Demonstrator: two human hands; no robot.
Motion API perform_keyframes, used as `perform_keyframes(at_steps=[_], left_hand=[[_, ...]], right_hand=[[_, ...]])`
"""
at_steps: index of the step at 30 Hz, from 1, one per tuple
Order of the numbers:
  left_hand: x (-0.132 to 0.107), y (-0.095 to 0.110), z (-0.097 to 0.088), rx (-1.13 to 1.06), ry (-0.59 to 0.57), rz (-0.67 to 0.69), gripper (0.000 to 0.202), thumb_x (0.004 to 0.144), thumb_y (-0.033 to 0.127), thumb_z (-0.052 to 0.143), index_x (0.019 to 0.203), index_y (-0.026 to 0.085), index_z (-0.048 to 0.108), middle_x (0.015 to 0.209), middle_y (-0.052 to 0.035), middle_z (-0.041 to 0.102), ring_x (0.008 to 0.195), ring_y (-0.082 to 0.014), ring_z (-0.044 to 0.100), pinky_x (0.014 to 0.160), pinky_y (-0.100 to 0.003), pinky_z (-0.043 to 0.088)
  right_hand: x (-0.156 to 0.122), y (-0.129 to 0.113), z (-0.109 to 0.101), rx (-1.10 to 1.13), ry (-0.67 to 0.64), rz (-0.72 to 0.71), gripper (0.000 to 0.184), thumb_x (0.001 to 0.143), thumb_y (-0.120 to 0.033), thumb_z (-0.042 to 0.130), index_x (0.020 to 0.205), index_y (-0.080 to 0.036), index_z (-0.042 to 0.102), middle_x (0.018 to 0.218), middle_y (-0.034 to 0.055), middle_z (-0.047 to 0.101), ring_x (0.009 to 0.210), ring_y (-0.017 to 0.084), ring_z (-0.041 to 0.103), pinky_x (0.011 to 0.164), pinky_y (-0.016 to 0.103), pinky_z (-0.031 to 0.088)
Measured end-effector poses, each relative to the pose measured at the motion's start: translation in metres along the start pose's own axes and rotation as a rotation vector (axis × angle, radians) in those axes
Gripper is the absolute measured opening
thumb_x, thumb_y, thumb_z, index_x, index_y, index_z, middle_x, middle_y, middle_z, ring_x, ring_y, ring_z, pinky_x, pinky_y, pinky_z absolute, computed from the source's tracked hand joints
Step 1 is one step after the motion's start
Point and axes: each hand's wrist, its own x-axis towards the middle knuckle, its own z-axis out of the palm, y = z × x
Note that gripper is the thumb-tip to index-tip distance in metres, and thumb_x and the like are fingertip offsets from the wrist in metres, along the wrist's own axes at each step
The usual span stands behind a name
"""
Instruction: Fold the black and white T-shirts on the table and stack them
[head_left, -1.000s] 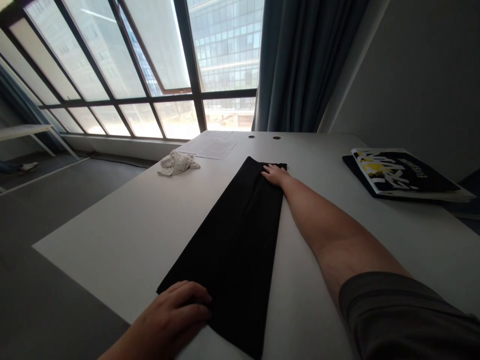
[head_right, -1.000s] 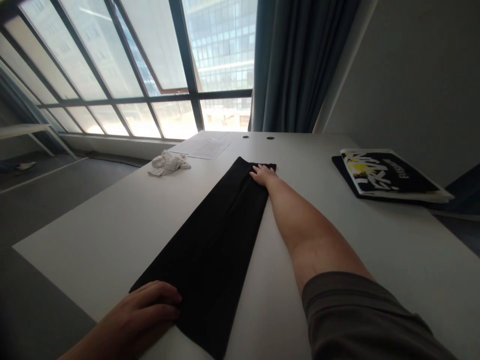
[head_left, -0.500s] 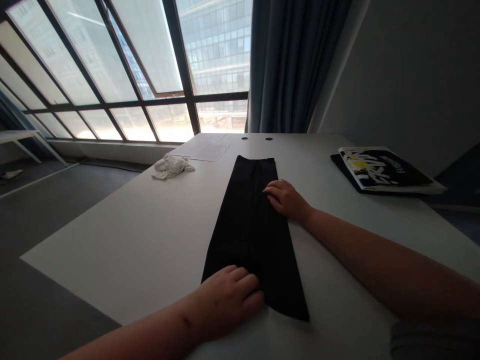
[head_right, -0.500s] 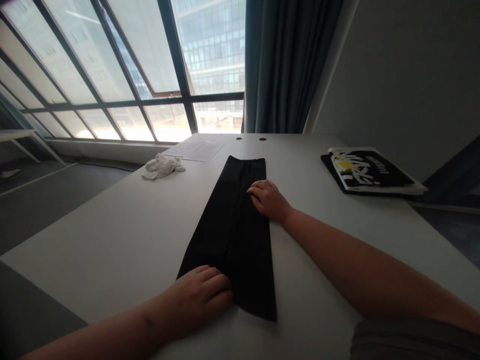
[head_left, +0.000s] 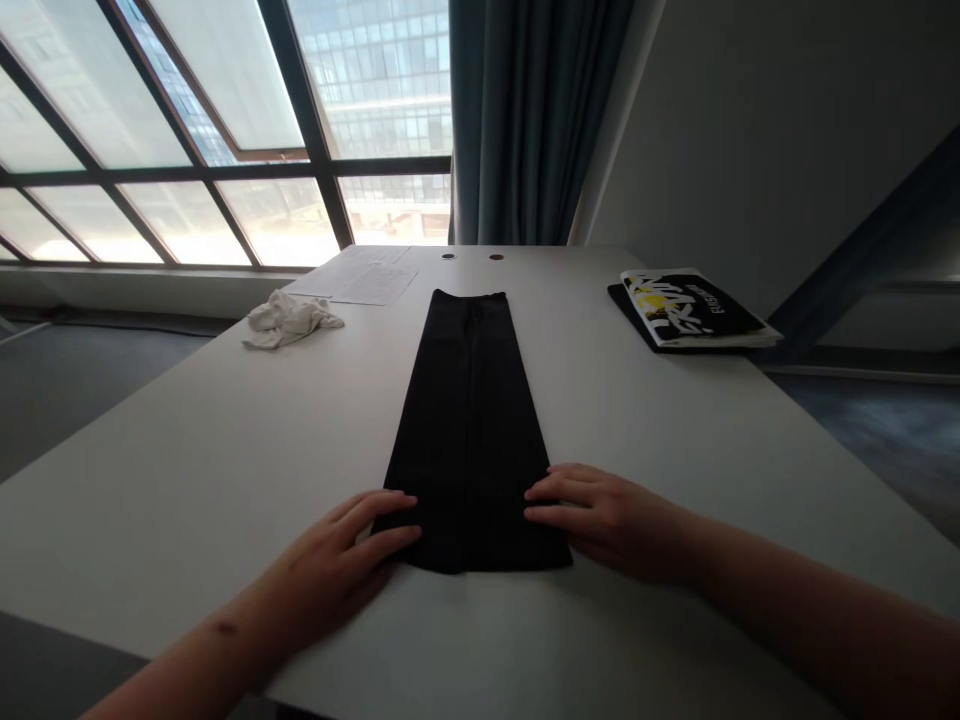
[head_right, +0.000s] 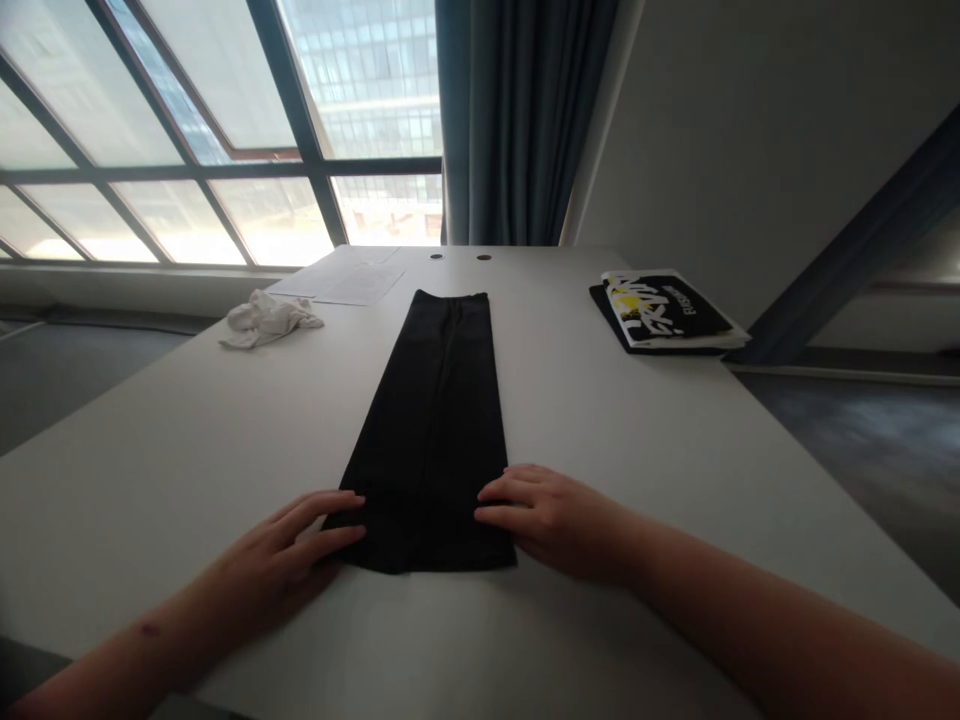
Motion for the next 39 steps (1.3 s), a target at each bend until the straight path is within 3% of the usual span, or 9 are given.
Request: perform_keyframes(at_steps=[4,7,11,15,19,27,33,36,39], left_hand=[[0.0,-0.014,-0.008,-0.135,-0.12,-0.039,0.058,0.084,0.002,0.049,0.134,0.026,0.065,0.143,-0.009,0.063,0.133,-0.0241,0.059,0.111,-0.04,0.055],[0.011,-0.031,-0.009,-0.133,-0.182,-0.068,0.061,0.083,0.003,0.051,0.138,0.026,0.064,0.149,-0.0093,0.059,0.139,-0.0262,0.054,0.115,-0.046,0.051],[0.03,-0.05,0.001,-0.017,-0.173,-0.049,0.055,0.087,0.01,0.056,0.137,0.028,0.066,0.151,-0.0089,0.059,0.142,-0.0298,0.052,0.117,-0.055,0.048],[0.043,-0.058,0.008,0.023,-0.128,-0.085,0.06,0.085,0.008,0.053,0.141,0.026,0.065,0.153,-0.0088,0.058,0.145,-0.0305,0.05,0.12,-0.058,0.044],[0.045,-0.053,0.008,-0.046,-0.179,0.025,0.06,0.083,0.008,0.054,0.139,0.027,0.065,0.152,-0.0069,0.061,0.147,-0.0284,0.05,0.126,-0.058,0.037],[0.041,-0.02,0.001,-0.198,-0.097,0.233,0.038,0.094,0.014,0.051,0.129,0.024,0.062,0.124,-0.0084,0.077,0.115,-0.0203,0.073,0.098,-0.031,0.061],[0.052,-0.005,-0.023,-0.238,-0.042,0.16,0.031,0.094,0.012,0.048,0.12,0.023,0.062,0.103,-0.0039,0.079,0.088,-0.0159,0.077,0.079,-0.024,0.059],[0.073,-0.022,-0.023,-0.176,-0.052,0.062,0.012,0.099,0.021,0.053,0.098,0.021,0.065,0.08,-0.002,0.073,0.068,-0.0151,0.07,0.066,-0.024,0.053],[0.095,-0.051,-0.013,-0.199,-0.157,-0.106,0.021,0.099,0.034,0.054,0.087,0.021,0.064,0.061,0.0027,0.06,0.052,-0.013,0.057,0.055,-0.024,0.043]], right_hand=[[0.005,0.013,0.007,-0.101,0.07,0.079,0.044,0.101,-0.009,0.048,0.134,-0.025,0.072,0.128,0.0127,0.072,0.117,0.025,0.069,0.101,0.046,0.06],[0.009,0.013,0.009,-0.102,0.109,0.123,0.049,0.096,-0.006,0.052,0.135,-0.026,0.072,0.137,0.0134,0.068,0.13,0.028,0.063,0.115,0.054,0.05],[0.015,0.0,0.007,-0.002,-0.042,0.114,0.06,0.086,-0.015,0.069,0.145,-0.024,0.065,0.152,0.0167,0.059,0.144,0.033,0.052,0.125,0.064,0.032],[0.016,-0.002,0.006,0.027,-0.128,0.057,0.065,0.084,-0.009,0.064,0.147,-0.025,0.064,0.152,0.0133,0.06,0.144,0.031,0.054,0.127,0.065,0.024],[0.012,0.004,0.009,0.034,-0.074,0.014,0.07,0.082,-0.004,0.058,0.149,-0.022,0.062,0.15,0.0122,0.062,0.143,0.028,0.055,0.124,0.054,0.04],[0.008,-0.01,-0.007,0.106,0.006,-0.076,0.05,0.09,-0.012,0.057,0.139,-0.015,0.067,0.126,0.0149,0.076,0.117,0.027,0.074,0.098,0.04,0.061],[0.02,-0.033,-0.046,0.338,-0.023,0.095,0.025,0.101,-0.022,0.055,0.119,-0.023,0.073,0.096,0.0056,0.08,0.082,0.016,0.076,0.074,0.027,0.057],[0.027,-0.019,-0.053,0.333,0.05,0.294,0.021,0.102,-0.033,0.057,0.097,-0.024,0.074,0.079,0.002,0.075,0.067,0.015,0.067,0.065,0.027,0.052],[0.032,0.006,-0.044,0.326,0.119,0.573,0.032,0.098,-0.045,0.059,0.079,-0.021,0.069,0.066,-0.0008,0.064,0.058,0.014,0.057,0.058,0.027,0.045]])
